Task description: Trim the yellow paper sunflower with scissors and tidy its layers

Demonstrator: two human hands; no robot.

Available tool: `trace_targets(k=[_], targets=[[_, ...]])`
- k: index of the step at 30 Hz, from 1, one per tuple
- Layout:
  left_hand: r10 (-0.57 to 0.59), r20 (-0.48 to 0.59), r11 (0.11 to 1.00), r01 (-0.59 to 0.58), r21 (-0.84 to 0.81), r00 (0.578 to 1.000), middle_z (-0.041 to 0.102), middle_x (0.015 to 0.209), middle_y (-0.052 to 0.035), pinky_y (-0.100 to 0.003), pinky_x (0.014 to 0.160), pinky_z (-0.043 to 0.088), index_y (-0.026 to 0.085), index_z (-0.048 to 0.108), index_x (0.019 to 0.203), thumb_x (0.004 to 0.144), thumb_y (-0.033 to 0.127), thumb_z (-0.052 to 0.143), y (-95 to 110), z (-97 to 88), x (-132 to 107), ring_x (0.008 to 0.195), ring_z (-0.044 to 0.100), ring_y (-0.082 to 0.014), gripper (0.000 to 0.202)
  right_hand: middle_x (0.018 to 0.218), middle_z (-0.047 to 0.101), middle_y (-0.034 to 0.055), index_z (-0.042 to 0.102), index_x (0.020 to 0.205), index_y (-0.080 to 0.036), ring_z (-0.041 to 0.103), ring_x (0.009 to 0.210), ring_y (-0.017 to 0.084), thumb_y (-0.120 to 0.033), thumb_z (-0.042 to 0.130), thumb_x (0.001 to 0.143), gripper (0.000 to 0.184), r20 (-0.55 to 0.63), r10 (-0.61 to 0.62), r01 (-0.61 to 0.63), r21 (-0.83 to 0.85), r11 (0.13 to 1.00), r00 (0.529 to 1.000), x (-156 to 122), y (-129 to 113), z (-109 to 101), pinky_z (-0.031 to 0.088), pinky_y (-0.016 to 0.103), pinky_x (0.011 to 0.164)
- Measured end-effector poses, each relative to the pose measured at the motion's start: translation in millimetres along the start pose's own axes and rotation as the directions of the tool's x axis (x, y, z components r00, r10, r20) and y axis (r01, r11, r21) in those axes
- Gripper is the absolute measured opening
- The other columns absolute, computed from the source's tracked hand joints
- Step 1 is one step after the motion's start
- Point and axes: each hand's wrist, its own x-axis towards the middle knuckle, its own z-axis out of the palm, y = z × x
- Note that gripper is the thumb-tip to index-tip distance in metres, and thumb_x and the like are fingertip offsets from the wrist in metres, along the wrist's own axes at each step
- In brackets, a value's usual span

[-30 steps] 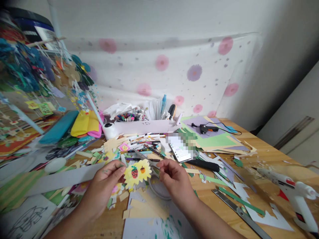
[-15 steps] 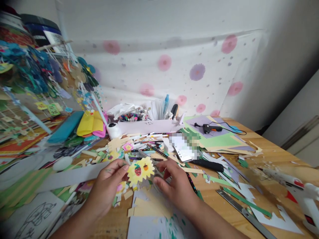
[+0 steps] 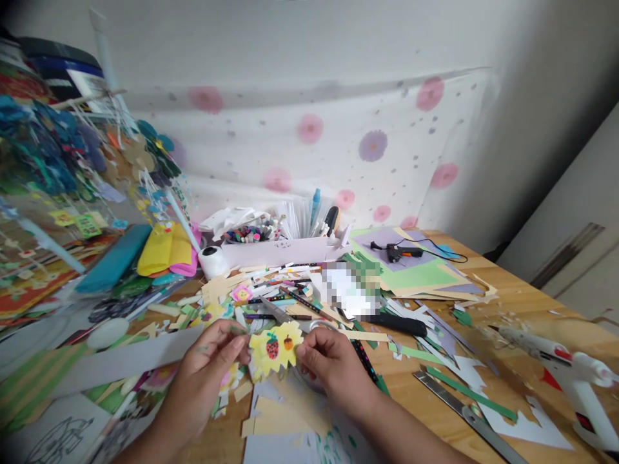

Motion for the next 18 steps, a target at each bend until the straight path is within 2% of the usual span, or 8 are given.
trace_targets(k=[2,4,7,9,14,18], targets=[[0.077,0.010,0.992,-0.078,0.098,0.997,0.065,0.085,-0.0021,-0.029,0.073,0.049,0.024,0.059,0.098,0.084,0.038,0.059,-2.9,-2.7,-0.4,0.081,0.062,-0.0191,0.020,0.054,0.053,-0.0021,0.052,0.064,-0.017,0.043,0.048,0.008,-0.058,0.072,0.070,0.046,-0.031,0.011,-0.009,0.036,0.999,0.999,0.5,-0.4,0.4,0.030,0.023,0.050],[0.143,0.061,0.958,-0.153,0.243,0.988,0.066,0.092,-0.0033,-0.031,0.079,0.049,0.026,0.058,0.110,0.079,0.032,0.065,-6.2,-4.2,-1.5,0.088,0.063,-0.0215,0.032,0.053,0.052,-0.0023,0.052,0.062,-0.017,0.042,0.048,0.008,-0.057,0.072,0.070,0.046,-0.043,0.009,-0.006,0.057,0.998,0.999,0.8,-2.1,0.7,0.030,0.023,0.049],[0.175,0.116,0.901,-0.207,0.382,0.978,0.068,0.094,-0.0034,-0.033,0.080,0.048,0.028,0.059,0.114,0.074,0.026,0.069,-11.0,-3.1,-3.8,0.090,0.063,-0.0230,0.041,0.052,0.052,-0.0025,0.051,0.061,-0.017,0.041,0.047,0.008,-0.056,0.072,0.070,0.045,-0.044,0.003,0.001,0.074,0.997,0.999,0.1,-5.6,1.6,0.030,0.023,0.049],[0.168,0.117,0.915,-0.199,0.351,0.979,0.068,0.096,-0.0041,-0.033,0.079,0.049,0.028,0.059,0.112,0.075,0.025,0.068,-13.1,-0.3,-4.9,0.090,0.064,-0.0233,0.038,0.052,0.051,-0.0029,0.051,0.060,-0.017,0.041,0.048,0.008,-0.056,0.073,0.069,0.045,-0.042,0.001,0.003,0.085,0.996,0.999,-1.0,-6.9,2.7,0.031,0.023,0.050],[0.091,0.101,0.987,-0.103,0.119,0.991,0.067,0.087,-0.0022,-0.029,0.075,0.051,0.025,0.057,0.108,0.076,0.022,0.063,-10.1,7.6,-5.6,0.085,0.066,-0.0202,0.033,0.053,0.052,-0.0028,0.051,0.063,-0.017,0.042,0.048,0.008,-0.054,0.072,0.072,0.044,-0.028,-0.008,0.011,0.105,0.994,1.000,-2.5,-5.7,4.2,0.031,0.023,0.051],[0.052,0.050,0.998,-0.053,0.019,0.997,0.066,0.081,-0.0006,-0.026,0.072,0.051,0.023,0.059,0.103,0.072,0.020,0.067,-5.2,10.8,-5.4,0.080,0.066,-0.0179,0.032,0.054,0.051,-0.0034,0.051,0.063,-0.017,0.042,0.051,0.008,-0.057,0.071,0.072,0.046,0.052,-0.025,0.018,0.119,0.993,0.998,-2.8,-6.6,4.2,0.031,0.023,0.053]])
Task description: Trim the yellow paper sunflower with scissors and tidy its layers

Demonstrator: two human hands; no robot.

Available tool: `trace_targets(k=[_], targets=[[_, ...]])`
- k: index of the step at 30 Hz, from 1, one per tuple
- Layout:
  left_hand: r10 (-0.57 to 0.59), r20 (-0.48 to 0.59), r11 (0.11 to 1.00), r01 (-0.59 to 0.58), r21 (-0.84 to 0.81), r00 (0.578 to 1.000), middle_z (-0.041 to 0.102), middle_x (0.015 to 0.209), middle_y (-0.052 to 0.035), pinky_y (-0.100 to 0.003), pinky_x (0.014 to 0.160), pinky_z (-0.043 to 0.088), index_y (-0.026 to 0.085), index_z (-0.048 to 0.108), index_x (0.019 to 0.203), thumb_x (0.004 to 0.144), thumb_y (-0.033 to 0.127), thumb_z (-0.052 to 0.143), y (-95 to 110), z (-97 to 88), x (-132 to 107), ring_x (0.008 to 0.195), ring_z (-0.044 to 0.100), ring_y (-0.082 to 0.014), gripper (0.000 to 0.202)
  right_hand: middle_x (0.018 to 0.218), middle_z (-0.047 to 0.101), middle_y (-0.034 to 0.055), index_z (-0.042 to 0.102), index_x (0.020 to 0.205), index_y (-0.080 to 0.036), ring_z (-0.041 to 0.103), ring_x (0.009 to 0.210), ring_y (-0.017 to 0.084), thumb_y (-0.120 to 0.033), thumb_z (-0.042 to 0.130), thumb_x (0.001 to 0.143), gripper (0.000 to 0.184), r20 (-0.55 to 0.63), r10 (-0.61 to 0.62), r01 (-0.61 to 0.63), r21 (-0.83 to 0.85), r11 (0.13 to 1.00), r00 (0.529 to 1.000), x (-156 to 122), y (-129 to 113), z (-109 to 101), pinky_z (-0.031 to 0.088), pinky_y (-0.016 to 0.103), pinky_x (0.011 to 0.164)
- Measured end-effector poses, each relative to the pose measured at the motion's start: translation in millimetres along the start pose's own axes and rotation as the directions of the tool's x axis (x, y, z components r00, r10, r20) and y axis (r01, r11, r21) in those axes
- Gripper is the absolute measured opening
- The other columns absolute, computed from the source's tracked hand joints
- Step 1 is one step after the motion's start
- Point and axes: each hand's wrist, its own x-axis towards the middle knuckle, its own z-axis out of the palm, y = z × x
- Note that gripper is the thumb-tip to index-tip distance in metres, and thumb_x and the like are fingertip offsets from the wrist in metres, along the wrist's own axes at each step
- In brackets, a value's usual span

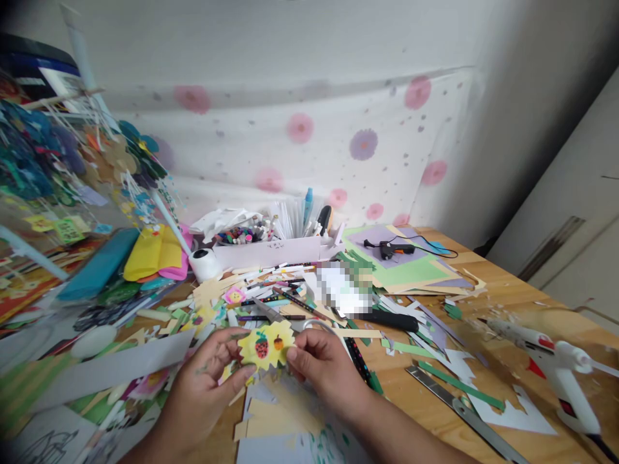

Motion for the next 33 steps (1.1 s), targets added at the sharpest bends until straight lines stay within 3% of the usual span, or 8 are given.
trace_targets(k=[5,11,15,19,25,33], targets=[[-0.044,0.007,0.998,0.044,-0.055,0.999,0.066,0.080,-0.0012,-0.026,0.073,0.050,0.022,0.060,0.101,0.070,0.021,0.070,2.4,1.1,-1.6,0.079,0.065,-0.0186,0.034,0.058,0.054,-0.0016,0.055,0.062,-0.015,0.043,0.053,0.008,-0.059,0.071,0.070,0.047,0.112,0.039,-0.035,-0.031,0.999,0.993,-2.3,-3.4,1.3,0.034,0.023,0.055],[-0.049,0.052,0.990,0.056,-0.131,0.997,0.066,0.085,-0.0018,-0.028,0.074,0.049,0.023,0.054,0.109,0.074,0.026,0.070,6.8,-0.5,0.2,0.079,0.062,-0.0187,0.039,0.058,0.057,-0.0001,0.056,0.062,-0.015,0.045,0.051,0.009,-0.059,0.071,0.070,0.047,0.063,0.059,-0.059,-0.012,0.998,0.996,-2.3,1.0,-1.8,0.035,0.024,0.053],[-0.114,0.044,0.976,0.120,-0.181,0.992,0.060,0.074,0.0019,-0.023,0.066,0.045,0.021,0.059,0.091,0.082,0.036,0.065,5.1,-4.2,4.4,0.071,0.056,-0.0144,0.018,0.058,0.056,-0.0004,0.054,0.062,-0.015,0.044,0.051,0.008,-0.057,0.070,0.073,0.046,0.069,0.059,-0.057,-0.027,0.998,0.996,-2.0,3.1,-2.6,0.034,0.023,0.053],[-0.203,0.109,0.940,0.225,-0.256,0.973,0.051,0.065,0.0040,-0.022,0.061,0.041,0.019,0.054,0.070,0.084,0.038,0.062,0.9,-4.2,4.9,0.064,0.049,-0.0122,0.024,0.060,0.054,-0.0005,0.053,0.063,-0.015,0.043,0.053,0.009,-0.057,0.068,0.075,0.046,0.107,0.049,-0.043,-0.058,0.997,0.993,-2.3,2.0,-1.5,0.033,0.024,0.055],[-0.203,0.076,0.929,0.216,-0.299,0.976,0.047,0.060,0.0056,-0.021,0.057,0.038,0.020,0.052,0.064,0.082,0.035,0.063,2.8,-1.7,4.6,0.059,0.045,-0.0112,0.026,0.058,0.049,-0.0027,0.052,0.066,-0.016,0.039,0.054,0.009,-0.058,0.068,0.075,0.046,0.133,0.025,-0.014,-0.084,0.996,0.991,-1.7,0.4,-2.4,0.028,0.024,0.054],[-0.233,0.135,0.868,0.269,-0.417,0.963,0.053,0.066,0.0039,-0.024,0.062,0.041,0.020,0.055,0.071,0.082,0.033,0.065,-1.5,-2.7,4.9,0.064,0.049,-0.0123,0.020,0.060,0.051,-0.0021,0.051,0.064,-0.017,0.040,0.053,0.009,-0.060,0.069,0.073,0.047,0.114,0.040,-0.032,-0.069,0.997,0.993,-2.0,2.4,-3.1,0.029,0.024,0.054]])
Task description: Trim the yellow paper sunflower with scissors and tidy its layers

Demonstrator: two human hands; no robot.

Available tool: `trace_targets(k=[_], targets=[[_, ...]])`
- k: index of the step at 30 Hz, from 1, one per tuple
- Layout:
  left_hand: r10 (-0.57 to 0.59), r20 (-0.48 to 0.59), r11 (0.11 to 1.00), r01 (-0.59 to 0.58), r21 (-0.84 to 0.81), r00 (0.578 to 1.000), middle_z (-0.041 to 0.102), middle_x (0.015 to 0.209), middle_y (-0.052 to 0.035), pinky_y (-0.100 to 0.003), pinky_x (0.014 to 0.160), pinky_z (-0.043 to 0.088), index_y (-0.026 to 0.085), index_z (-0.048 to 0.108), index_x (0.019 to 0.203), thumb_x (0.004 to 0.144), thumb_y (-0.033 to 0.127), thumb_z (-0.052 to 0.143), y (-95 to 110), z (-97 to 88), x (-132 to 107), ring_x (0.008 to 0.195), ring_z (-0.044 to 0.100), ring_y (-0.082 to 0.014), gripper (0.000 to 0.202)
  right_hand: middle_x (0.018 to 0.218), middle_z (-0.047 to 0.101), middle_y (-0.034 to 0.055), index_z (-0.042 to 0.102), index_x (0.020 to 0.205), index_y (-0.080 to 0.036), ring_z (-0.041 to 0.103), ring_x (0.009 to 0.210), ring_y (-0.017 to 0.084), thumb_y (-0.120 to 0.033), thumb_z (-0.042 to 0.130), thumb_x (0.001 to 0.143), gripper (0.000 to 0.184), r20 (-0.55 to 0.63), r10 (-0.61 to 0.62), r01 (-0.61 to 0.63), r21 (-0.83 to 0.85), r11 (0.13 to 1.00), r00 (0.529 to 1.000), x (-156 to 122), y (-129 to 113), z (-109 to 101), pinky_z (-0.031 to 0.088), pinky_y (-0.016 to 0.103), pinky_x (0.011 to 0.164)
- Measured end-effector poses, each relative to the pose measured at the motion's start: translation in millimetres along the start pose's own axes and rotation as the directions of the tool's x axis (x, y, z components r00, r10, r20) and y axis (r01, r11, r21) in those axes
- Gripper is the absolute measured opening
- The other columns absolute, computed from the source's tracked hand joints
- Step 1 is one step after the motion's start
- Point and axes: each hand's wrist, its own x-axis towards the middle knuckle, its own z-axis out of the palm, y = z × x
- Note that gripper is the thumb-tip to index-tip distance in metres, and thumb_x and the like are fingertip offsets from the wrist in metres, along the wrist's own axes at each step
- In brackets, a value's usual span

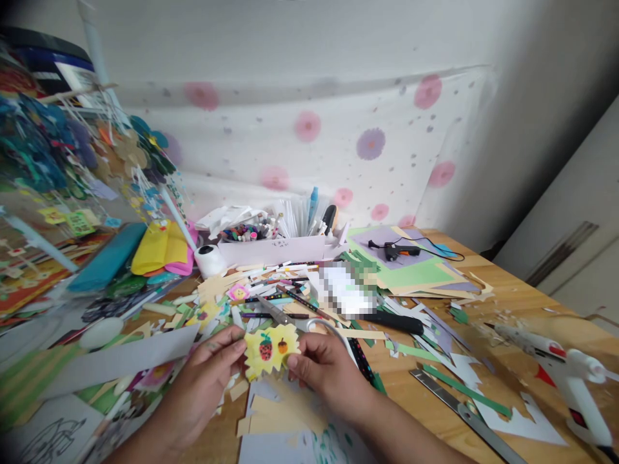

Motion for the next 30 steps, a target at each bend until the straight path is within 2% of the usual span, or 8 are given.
trace_targets(k=[4,8,14,19,23,27,30], targets=[[-0.050,0.000,0.995,0.050,-0.088,0.999,0.056,0.068,0.0035,-0.024,0.067,0.044,0.020,0.059,0.074,0.077,0.034,0.070,0.0,-0.1,-0.6,0.066,0.051,-0.0126,0.018,0.060,0.050,-0.0025,0.052,0.064,-0.017,0.040,0.055,0.009,-0.060,0.068,0.074,0.047,0.020,-0.030,0.031,-0.024,0.999,0.999,-0.4,-1.6,-0.1,0.030,0.024,0.055],[-0.084,-0.033,0.987,0.079,-0.143,0.996,0.057,0.066,0.0033,-0.024,0.065,0.045,0.019,0.061,0.070,0.071,0.032,0.074,4.5,4.1,-2.8,0.066,0.051,-0.0129,0.019,0.059,0.043,-0.0043,0.050,0.064,-0.017,0.032,0.055,0.008,-0.060,0.064,0.078,0.047,0.046,-0.060,0.063,-0.072,0.995,0.997,-1.3,-2.1,-0.9,0.024,0.023,0.053],[-0.131,0.009,0.961,0.130,-0.243,0.991,0.062,0.072,0.0007,-0.027,0.068,0.046,0.018,0.065,0.073,0.066,0.028,0.078,7.6,6.9,-3.9,0.071,0.056,-0.0151,0.018,0.060,0.036,-0.0043,0.045,0.062,-0.018,0.028,0.058,0.010,-0.061,0.059,0.081,0.048,0.052,-0.102,0.110,-0.185,0.976,0.993,-2.1,-0.2,-2.2,0.021,0.025,0.053],[-0.086,0.049,0.974,0.094,-0.208,0.995,0.062,0.072,0.0007,-0.027,0.069,0.045,0.019,0.063,0.076,0.074,0.029,0.072,5.5,3.3,-1.9,0.072,0.056,-0.0148,0.013,0.059,0.042,-0.0038,0.048,0.064,-0.018,0.033,0.055,0.009,-0.063,0.062,0.078,0.049,0.018,-0.066,0.068,-0.143,0.987,0.998,-1.5,0.6,-2.8,0.023,0.024,0.052],[-0.053,0.092,0.990,0.064,-0.123,0.994,0.059,0.069,0.0014,-0.027,0.068,0.044,0.020,0.059,0.075,0.078,0.034,0.069,7.0,2.7,-2.8,0.068,0.053,-0.0145,0.017,0.058,0.045,-0.0034,0.048,0.063,-0.018,0.036,0.054,0.009,-0.062,0.063,0.077,0.049,-0.010,-0.053,0.051,-0.144,0.988,0.999,-1.4,0.9,-2.7,0.025,0.024,0.053],[-0.030,0.033,0.999,0.031,-0.008,0.999,0.053,0.064,0.0033,-0.024,0.062,0.040,0.019,0.056,0.069,0.078,0.034,0.069,7.5,2.7,-2.0,0.064,0.048,-0.0127,0.022,0.060,0.045,-0.0034,0.050,0.065,-0.018,0.036,0.055,0.009,-0.061,0.063,0.078,0.047,-0.005,-0.055,0.054,-0.130,0.990,0.998,-1.4,1.2,-2.7,0.026,0.024,0.052],[-0.028,-0.019,0.999,0.028,-0.019,0.999,0.048,0.060,0.0057,-0.022,0.057,0.038,0.019,0.052,0.066,0.076,0.033,0.071,7.4,2.5,-0.3,0.059,0.043,-0.0104,0.025,0.061,0.045,-0.0034,0.052,0.069,-0.018,0.038,0.055,0.009,-0.060,0.063,0.078,0.045,-0.023,-0.066,0.063,-0.113,0.992,0.998,-0.6,0.5,-3.5,0.029,0.024,0.053]])
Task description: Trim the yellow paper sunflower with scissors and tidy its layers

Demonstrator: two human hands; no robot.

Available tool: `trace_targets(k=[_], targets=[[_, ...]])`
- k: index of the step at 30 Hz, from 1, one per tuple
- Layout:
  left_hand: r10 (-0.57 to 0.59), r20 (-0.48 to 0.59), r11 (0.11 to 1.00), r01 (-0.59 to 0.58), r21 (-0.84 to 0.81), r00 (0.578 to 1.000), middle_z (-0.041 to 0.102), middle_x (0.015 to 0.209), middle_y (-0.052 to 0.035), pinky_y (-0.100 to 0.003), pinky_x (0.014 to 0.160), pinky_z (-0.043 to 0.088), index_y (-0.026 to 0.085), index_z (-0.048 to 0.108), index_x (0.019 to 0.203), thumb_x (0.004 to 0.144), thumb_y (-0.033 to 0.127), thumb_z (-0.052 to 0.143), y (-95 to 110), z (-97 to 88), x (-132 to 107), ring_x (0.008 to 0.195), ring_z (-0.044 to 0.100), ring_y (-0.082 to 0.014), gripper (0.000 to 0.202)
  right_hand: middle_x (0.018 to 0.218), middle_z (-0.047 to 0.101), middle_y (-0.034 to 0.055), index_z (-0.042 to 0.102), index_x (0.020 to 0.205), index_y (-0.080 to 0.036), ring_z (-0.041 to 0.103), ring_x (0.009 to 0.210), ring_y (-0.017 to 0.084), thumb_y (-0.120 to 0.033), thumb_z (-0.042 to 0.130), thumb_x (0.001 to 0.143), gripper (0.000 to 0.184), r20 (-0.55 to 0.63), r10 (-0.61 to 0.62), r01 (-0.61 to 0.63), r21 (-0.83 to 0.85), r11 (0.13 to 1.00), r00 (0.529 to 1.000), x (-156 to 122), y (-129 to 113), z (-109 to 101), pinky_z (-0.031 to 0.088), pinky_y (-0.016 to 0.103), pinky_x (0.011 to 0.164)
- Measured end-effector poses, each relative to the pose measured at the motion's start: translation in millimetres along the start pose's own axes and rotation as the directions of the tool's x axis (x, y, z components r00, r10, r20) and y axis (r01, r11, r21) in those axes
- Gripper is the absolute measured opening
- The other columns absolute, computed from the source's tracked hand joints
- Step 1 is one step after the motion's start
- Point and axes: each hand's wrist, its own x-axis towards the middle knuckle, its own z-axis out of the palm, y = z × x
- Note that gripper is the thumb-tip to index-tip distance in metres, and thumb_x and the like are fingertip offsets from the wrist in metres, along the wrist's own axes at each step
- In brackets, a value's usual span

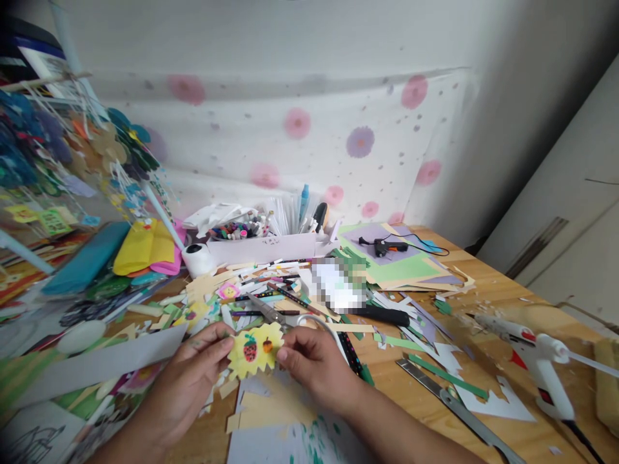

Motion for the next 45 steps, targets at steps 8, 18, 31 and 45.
trace_targets(k=[8,18,31,45], targets=[[0.046,-0.013,0.990,-0.044,0.136,0.999,0.040,0.060,0.0069,-0.020,0.056,0.035,0.020,0.047,0.065,0.082,0.034,0.065,-3.4,-2.9,2.3,0.059,0.037,-0.0100,0.029,0.055,0.048,-0.0026,0.051,0.064,-0.018,0.036,0.050,0.009,-0.065,0.059,0.078,0.050,-0.024,0.044,-0.045,-0.061,0.997,0.999,1.9,-2.9,0.0,0.028,0.024,0.049],[0.027,0.035,0.979,-0.033,0.203,0.999,0.038,0.058,0.0081,-0.019,0.050,0.030,0.019,0.047,0.067,0.080,0.040,0.064,-4.8,-2.8,1.1,0.054,0.033,-0.0083,0.030,0.055,0.046,-0.0035,0.048,0.065,-0.018,0.036,0.049,0.009,-0.063,0.059,0.080,0.048,-0.023,0.017,-0.019,-0.070,0.997,1.000,1.8,1.7,-1.0,0.029,0.024,0.048],[0.056,0.074,0.963,-0.073,0.258,0.996,0.044,0.062,0.0063,-0.021,0.055,0.036,0.019,0.049,0.071,0.084,0.039,0.058,-6.0,-2.1,1.7,0.057,0.041,-0.0089,0.025,0.058,0.048,-0.0038,0.053,0.070,-0.017,0.043,0.053,0.009,-0.055,0.064,0.080,0.041,-0.085,-0.001,-0.001,-0.019,1.000,0.996,-0.6,-3.4,-2.9,0.033,0.023,0.052],[0.605,0.389,0.364,-0.675,0.641,0.695,0.062,0.092,-0.0013,-0.028,0.081,0.041,0.021,0.064,0.092,0.084,0.004,0.058,-2.4,-11.7,-5.5,0.090,0.055,-0.0150,0.019,0.088,0.057,0.0032,0.060,0.091,-0.022,0.055,0.080,0.016,-0.016,0.060,0.085,0.008,-0.081,-0.586,0.478,-0.494,0.726,0.806,-0.2,-3.1,-11.0,0.046,0.030,0.072]])
